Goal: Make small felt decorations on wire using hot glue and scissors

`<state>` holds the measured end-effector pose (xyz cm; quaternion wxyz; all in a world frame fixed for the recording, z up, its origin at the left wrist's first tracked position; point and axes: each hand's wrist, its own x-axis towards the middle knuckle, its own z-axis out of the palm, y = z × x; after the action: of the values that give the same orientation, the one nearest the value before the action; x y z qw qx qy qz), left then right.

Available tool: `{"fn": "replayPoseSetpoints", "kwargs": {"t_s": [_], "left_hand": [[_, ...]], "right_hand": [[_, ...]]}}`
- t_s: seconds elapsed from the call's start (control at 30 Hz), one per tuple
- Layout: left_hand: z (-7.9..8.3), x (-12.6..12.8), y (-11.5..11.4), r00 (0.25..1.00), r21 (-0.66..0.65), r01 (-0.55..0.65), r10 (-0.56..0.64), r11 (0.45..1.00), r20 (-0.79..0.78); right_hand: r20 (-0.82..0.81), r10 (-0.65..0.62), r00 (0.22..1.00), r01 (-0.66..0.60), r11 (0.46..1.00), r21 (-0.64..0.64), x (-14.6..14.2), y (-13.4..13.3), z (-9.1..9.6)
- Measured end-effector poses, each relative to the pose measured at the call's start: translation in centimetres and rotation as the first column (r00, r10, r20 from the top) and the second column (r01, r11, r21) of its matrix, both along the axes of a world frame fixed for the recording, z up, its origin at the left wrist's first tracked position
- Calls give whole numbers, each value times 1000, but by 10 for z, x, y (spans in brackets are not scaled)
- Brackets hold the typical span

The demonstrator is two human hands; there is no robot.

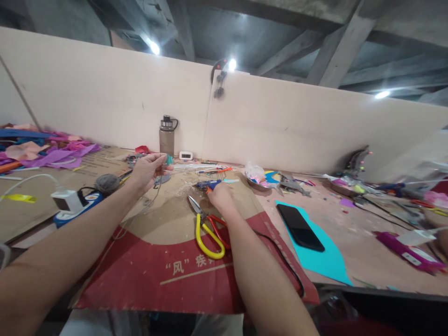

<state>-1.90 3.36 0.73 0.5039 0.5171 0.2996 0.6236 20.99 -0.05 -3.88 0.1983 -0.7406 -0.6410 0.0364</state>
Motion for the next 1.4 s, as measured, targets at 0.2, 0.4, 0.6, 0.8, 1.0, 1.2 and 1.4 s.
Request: {"fn": "replayPoseSetpoints", "kwargs": {"t_s": [0.2, 0.4, 0.6, 0.8, 1.0, 1.2, 1.4], "left_hand": [[-3, 1, 3, 1000, 34, 14, -15, 999, 24], [-5, 0, 8, 997, -25, -1, 3, 1000, 71], [-7, 0, 5, 996, -74, 59, -54, 995, 74], [-7, 3, 3, 995, -69, 70, -65, 995, 75], [-7, 4, 3, 994, -51, 85, -81, 995, 72], [-6, 6, 1, 998, -55, 52, -50, 997, 26], [-7, 6, 1, 999, -39, 38, -38, 999, 19]], "right_hand": [[-438, 58, 897, 108, 932, 345, -8, -12, 27], [-678, 402, 615, -93, 891, 444, -36, -37, 40], [-524, 548, 652, -270, 813, 516, -48, -50, 37], [-398, 554, 731, -299, 784, 544, -45, -44, 31], [-391, 543, 743, -295, 791, 537, -46, -43, 30], [-351, 533, 770, -293, 784, 547, -46, -44, 31], [-342, 515, 786, -276, 787, 551, -47, -45, 31]]}}
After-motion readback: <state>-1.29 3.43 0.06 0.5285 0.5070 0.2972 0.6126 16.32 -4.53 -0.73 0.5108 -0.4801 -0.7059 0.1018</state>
